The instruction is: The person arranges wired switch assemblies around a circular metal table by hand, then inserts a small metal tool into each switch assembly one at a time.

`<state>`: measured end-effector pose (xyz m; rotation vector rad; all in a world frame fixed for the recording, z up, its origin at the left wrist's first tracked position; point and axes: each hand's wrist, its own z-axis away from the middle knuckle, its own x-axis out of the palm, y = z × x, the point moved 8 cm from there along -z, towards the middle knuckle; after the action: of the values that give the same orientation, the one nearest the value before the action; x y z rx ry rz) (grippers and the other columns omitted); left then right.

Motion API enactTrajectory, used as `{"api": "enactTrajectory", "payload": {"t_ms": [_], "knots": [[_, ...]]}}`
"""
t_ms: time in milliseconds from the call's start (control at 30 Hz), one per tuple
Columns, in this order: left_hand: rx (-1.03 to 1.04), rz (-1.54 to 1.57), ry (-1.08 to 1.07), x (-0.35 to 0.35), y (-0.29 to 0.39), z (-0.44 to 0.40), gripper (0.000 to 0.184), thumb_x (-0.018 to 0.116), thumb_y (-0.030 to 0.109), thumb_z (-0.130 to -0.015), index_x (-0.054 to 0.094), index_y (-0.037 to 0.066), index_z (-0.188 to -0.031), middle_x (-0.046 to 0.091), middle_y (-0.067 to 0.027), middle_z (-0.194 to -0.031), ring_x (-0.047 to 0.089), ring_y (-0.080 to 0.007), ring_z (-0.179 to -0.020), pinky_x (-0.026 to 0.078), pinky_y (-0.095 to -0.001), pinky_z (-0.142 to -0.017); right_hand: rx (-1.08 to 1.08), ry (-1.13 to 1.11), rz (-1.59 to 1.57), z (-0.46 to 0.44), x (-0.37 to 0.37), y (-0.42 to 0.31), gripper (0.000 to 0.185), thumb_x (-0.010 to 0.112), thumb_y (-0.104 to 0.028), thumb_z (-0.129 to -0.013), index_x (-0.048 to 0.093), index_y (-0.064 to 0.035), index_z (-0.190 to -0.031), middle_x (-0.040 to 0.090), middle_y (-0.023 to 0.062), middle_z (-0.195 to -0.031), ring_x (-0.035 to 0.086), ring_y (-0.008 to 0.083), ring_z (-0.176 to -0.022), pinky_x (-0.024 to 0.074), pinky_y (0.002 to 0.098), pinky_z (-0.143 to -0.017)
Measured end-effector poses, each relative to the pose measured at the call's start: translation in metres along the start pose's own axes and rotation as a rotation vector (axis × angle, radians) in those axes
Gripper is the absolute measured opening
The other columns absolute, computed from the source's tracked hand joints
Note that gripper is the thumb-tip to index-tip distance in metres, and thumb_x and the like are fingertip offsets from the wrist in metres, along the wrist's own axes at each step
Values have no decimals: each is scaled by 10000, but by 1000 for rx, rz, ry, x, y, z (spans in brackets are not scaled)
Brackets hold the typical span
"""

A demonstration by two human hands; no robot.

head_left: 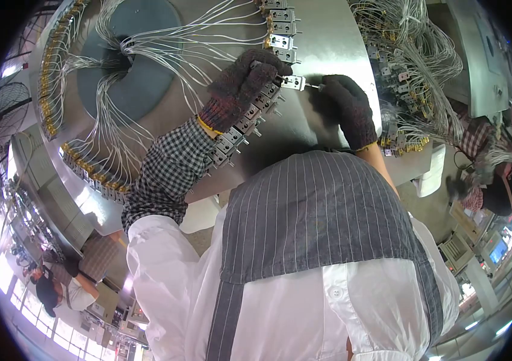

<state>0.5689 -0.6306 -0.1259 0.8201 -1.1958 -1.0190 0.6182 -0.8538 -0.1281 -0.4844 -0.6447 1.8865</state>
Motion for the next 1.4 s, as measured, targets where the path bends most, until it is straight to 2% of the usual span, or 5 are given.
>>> {"api": "enactTrajectory", "payload": {"t_ms": [800,900,967,1200,1400], "knots": [[-122,6,-23,0,0,1,252,494,294,-1041,546,88,-1177,695,-66,-1094,653,-141,-943,540,-310,-842,-105,5,94,-6,-3,-6,255,644,-129,-874,642,19,-1081,702,128,-971,678,184,-881,574,315,-747],[-87,-2,-2,0,3,0,249,489,290,-1044,548,88,-1176,692,-59,-1091,653,-130,-901,548,-297,-805,94,-41,-71,-10,-1,7,238,653,-126,-861,644,3,-1061,701,119,-991,672,174,-899,562,312,-791],[-29,-37,-3,-1,2,-3,247,487,288,-1044,549,89,-1176,692,-56,-1085,653,-125,-887,550,-292,-787,-102,-5,60,-3,3,-10,220,631,-129,-868,643,8,-1040,705,122,-980,673,177,-892,558,311,-802],[38,10,17,-2,13,-4,243,498,274,-1040,545,72,-1166,692,-82,-1058,649,-122,-876,552,-286,-765,51,-45,-77,-10,0,2,214,606,-126,-880,640,16,-1037,704,121,-1022,672,178,-889,559,307,-792],[-94,150,52,-1,3,-1,225,495,243,-1039,544,58,-1158,692,-93,-1051,648,-134,-903,543,-295,-799,-160,3,148,-3,-2,-15,239,580,-151,-900,638,38,-1034,704,140,-964,683,194,-818,569,307,-738]]}}
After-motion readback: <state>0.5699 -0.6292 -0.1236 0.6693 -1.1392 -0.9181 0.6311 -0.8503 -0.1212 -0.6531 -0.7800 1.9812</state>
